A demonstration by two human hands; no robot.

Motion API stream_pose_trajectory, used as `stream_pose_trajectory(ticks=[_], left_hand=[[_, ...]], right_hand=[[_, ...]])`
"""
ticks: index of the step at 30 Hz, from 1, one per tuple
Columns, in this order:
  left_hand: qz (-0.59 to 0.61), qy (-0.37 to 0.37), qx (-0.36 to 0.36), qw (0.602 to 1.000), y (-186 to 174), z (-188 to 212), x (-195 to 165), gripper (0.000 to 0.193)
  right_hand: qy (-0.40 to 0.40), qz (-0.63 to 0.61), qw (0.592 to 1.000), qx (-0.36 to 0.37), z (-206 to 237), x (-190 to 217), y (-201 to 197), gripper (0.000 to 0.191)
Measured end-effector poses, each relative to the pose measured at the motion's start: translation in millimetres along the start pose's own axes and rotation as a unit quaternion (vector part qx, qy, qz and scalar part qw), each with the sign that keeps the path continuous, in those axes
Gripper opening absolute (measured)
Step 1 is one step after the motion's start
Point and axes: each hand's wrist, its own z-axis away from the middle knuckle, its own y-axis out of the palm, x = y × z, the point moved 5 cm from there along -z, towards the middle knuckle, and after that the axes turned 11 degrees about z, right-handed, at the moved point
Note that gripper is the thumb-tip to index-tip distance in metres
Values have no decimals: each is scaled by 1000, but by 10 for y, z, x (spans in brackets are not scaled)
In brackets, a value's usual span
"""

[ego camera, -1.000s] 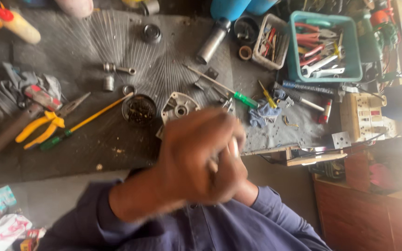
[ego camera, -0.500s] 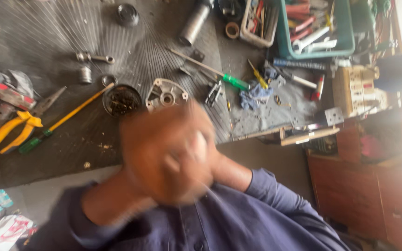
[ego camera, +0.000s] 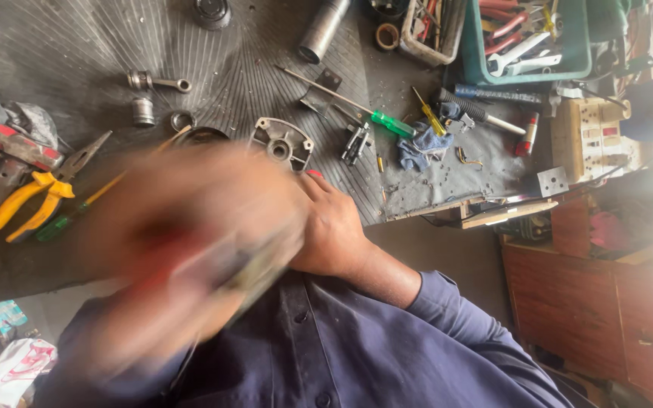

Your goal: The person assembles a small electric motor by inserting a rotor into a red stator housing, tapping it into place with a hammer, and securing the assembly with a metal rod and a nut. The person also wipes the housing with a cloth during the process.

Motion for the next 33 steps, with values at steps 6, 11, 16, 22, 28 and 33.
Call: stream_pose_trajectory(ticks=[6, 11, 16, 22, 28, 33], left_hand=[[-502, 52, 124, 854, -646, -267, -432, 20], [-663, -9, 105, 741, -1398, -72, 276, 24], [-683, 29, 138, 717, -1579, 267, 635, 12], [-683, -26, 334, 649, -1526, 287, 1080, 14], [-668, 33, 400, 626, -1486, 217, 1205, 17], [-686, 41, 407, 602, -1422, 190, 1255, 14]], right_hand=[[89, -5, 994, 70, -27, 60, 4, 64], [44, -43, 987, 149, -34, 54, -172, 92], [37, -44, 978, 202, 29, 2, -225, 98], [168, 4, 975, 148, 183, 2, -44, 106], [260, 28, 962, 77, 365, 69, 127, 114], [270, 52, 957, 91, 441, 115, 151, 120]])
